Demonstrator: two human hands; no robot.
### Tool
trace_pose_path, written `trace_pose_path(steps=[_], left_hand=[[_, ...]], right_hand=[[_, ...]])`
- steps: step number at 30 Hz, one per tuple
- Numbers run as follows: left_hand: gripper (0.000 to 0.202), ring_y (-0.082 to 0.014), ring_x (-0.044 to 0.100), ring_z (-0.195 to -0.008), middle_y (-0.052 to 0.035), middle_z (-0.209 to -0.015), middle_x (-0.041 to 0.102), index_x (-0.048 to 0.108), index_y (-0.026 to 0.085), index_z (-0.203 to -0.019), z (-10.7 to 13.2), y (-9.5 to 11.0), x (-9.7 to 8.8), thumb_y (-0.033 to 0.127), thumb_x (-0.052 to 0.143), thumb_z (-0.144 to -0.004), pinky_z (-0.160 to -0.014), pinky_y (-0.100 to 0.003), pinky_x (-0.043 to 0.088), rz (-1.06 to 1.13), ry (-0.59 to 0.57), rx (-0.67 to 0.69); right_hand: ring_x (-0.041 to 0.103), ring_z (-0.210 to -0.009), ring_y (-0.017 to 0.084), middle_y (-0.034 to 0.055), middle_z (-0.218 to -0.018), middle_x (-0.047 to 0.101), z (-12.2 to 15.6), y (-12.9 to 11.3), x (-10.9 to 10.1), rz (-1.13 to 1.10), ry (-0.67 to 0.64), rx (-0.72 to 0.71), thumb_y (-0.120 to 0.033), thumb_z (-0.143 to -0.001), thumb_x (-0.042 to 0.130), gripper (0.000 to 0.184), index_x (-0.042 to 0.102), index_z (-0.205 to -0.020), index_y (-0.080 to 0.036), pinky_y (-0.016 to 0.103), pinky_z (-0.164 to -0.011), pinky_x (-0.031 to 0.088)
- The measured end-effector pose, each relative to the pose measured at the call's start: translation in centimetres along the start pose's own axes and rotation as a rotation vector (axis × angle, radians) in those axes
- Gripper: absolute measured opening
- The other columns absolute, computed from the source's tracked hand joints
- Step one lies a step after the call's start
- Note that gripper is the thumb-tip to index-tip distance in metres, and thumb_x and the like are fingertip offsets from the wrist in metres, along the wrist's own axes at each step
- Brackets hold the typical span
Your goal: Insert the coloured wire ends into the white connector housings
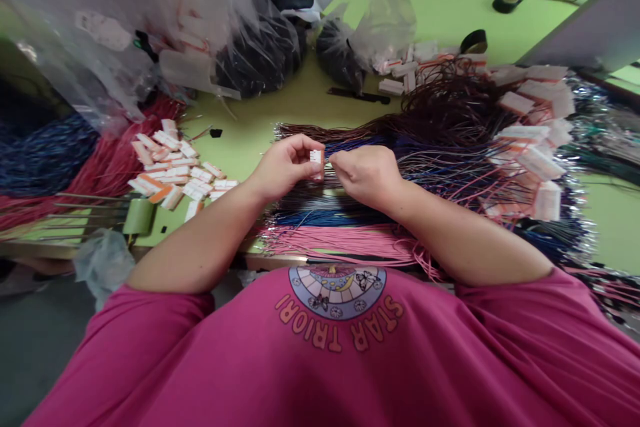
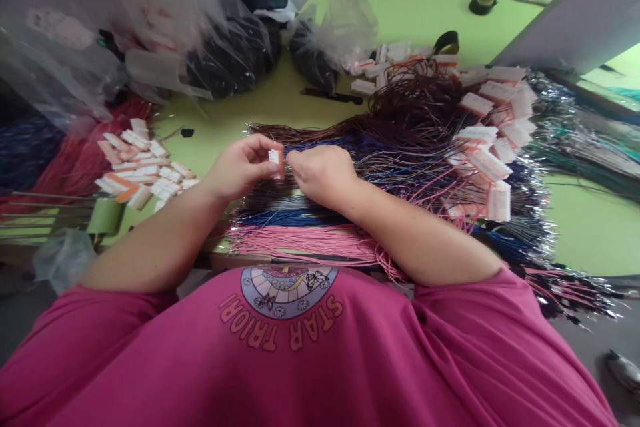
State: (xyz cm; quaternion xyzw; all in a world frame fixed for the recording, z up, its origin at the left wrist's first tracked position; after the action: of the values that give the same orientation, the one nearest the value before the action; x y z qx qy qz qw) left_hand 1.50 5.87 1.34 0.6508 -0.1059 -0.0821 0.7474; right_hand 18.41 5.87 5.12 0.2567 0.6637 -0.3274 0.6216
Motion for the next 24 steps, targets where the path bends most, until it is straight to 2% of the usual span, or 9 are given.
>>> trace_pose_path(steps=[6,11,16,19,21,24], left_hand=[[0.043,-0.0106,0.066,-0.061,0.0038,-0.071,0.069,0.062,0.019,-0.097,0.3,-0.1,0.6,0.029,0.092,-0.067,-0.063,-0.026,0.055,0.002,0.014,-0.021],[0.042,-0.011,0.066,-0.062,0.0029,-0.071,0.069,0.063,0.019,-0.098,0.3,0.0,0.5,0.029,0.09,-0.068,-0.064,-0.027,0.055,-0.013,0.0,-0.022],[0.043,-0.0108,0.065,-0.063,0.0023,-0.074,0.069,0.063,0.019,-0.1,0.1,0.3,0.1,0.032,0.09,-0.069,-0.065,-0.027,0.055,-0.007,-0.012,-0.002],[0.042,-0.0111,0.065,-0.064,0.0019,-0.075,0.069,0.063,0.019,-0.1,0.0,0.4,-0.1,0.03,0.09,-0.069,-0.065,-0.027,0.055,0.0,-0.025,-0.009],[0.039,-0.0113,0.065,-0.065,0.0017,-0.075,0.068,0.064,0.019,-0.101,-0.2,0.4,-0.4,0.027,0.088,-0.071,-0.065,-0.027,0.055,0.007,-0.016,-0.011],[0.034,-0.0108,0.064,-0.066,0.0011,-0.077,0.067,0.064,0.018,-0.102,-0.6,0.5,-1.3,0.02,0.083,-0.073,-0.066,-0.027,0.055,0.02,0.063,0.004]], right_hand=[[0.066,-0.081,0.02,0.0084,-0.096,0.081,-0.4,-0.1,0.7,-0.052,-0.021,0.019,-0.025,-0.104,0.046,0.032,0.076,-0.11,-0.019,0.033,-0.066,0.024],[0.067,-0.083,0.02,0.0104,-0.101,0.081,-0.6,0.3,0.8,-0.188,-0.019,0.058,-0.028,-0.104,0.049,0.031,0.077,-0.112,-0.016,0.031,-0.07,0.031],[0.065,-0.083,0.017,0.0065,-0.096,0.079,-0.9,1.5,0.7,-0.438,0.083,-0.011,-0.028,-0.101,0.054,0.026,0.078,-0.103,-0.017,0.028,-0.077,0.037],[0.067,-0.084,0.016,0.0054,-0.096,0.079,-0.7,2.3,0.6,-0.548,0.104,-0.07,-0.028,-0.1,0.052,0.029,0.078,-0.104,-0.017,0.028,-0.08,0.042],[0.069,-0.089,0.018,0.006,-0.101,0.08,-0.3,3.0,-0.1,-0.556,0.151,-0.071,-0.027,-0.099,0.052,0.031,0.079,-0.11,-0.017,0.03,-0.084,0.046],[0.07,-0.103,0.023,0.0101,-0.114,0.08,0.7,3.8,-2.0,-0.42,0.289,-0.003,-0.026,-0.1,0.05,0.034,0.079,-0.115,-0.018,0.037,-0.094,0.049]])
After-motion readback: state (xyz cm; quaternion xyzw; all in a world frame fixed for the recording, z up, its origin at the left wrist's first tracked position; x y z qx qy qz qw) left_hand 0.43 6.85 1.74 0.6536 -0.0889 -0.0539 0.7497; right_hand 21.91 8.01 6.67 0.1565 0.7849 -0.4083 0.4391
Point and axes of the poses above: each hand's wrist, its own z-axis away from the middle knuckle, its own x-axis out of the palm, y = z × x, the point moved 4 cm from there along -z, towards the middle knuckle
